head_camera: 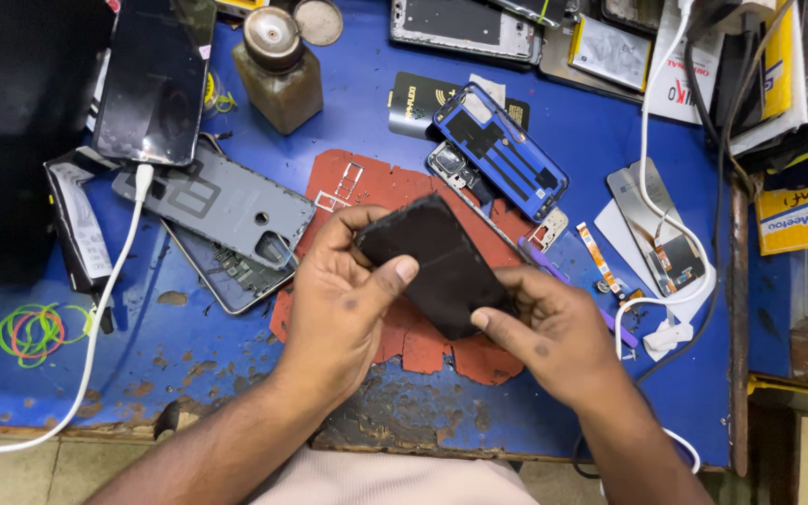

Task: The person uses a screwdriver to adjust a smartphone, then powers it on and attempts to unlock it by entering a passcode. The person connects a charging cable, continues to interact with the lock screen, and later handles a second disassembled smartphone, inspecting its internal components.

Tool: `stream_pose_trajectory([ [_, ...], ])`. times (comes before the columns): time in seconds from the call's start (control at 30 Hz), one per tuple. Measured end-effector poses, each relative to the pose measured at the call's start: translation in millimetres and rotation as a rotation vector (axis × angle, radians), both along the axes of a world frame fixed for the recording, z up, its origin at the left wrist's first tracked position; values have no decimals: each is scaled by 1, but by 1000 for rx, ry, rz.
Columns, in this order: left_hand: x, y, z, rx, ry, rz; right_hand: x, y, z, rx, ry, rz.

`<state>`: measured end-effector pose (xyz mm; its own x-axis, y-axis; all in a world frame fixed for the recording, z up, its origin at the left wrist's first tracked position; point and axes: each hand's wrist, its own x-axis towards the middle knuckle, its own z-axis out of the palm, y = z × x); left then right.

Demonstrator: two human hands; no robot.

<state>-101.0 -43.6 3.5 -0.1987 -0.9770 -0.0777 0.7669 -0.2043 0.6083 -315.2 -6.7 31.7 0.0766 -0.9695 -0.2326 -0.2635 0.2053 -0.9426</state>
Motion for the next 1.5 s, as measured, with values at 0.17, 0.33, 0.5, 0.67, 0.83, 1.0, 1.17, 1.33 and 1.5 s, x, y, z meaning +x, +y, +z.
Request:
stream_pose_trajectory([
  [0.17,0,18,15,-106,-80,-103,17,22,28,-781,840,32],
  [0.33,0,32,18,-37,-5,-235,20,20,41,-924,760,249],
  [0.5,11,34,6,-10,24,-214,2,29,35,-620,629,106],
  [0.67,17,39,-2,13,30,-279,-17,36,15,-456,413,34],
  [0.83,22,40,-1,-7,46,-307,-21,41,3,-578,396,42],
  [1.0,23,43,4,-19,87,-300,-22,45,-2,-662,374,-13],
  [1.17,27,38,9,-41,93,-230,-34,35,14,-572,632,-204],
  [1.33,26,33,13,52,122,-281,-33,15,35,-583,1112,-156],
  [1.5,16,36,8,74,109,-311,-6,30,42,-522,754,38],
])
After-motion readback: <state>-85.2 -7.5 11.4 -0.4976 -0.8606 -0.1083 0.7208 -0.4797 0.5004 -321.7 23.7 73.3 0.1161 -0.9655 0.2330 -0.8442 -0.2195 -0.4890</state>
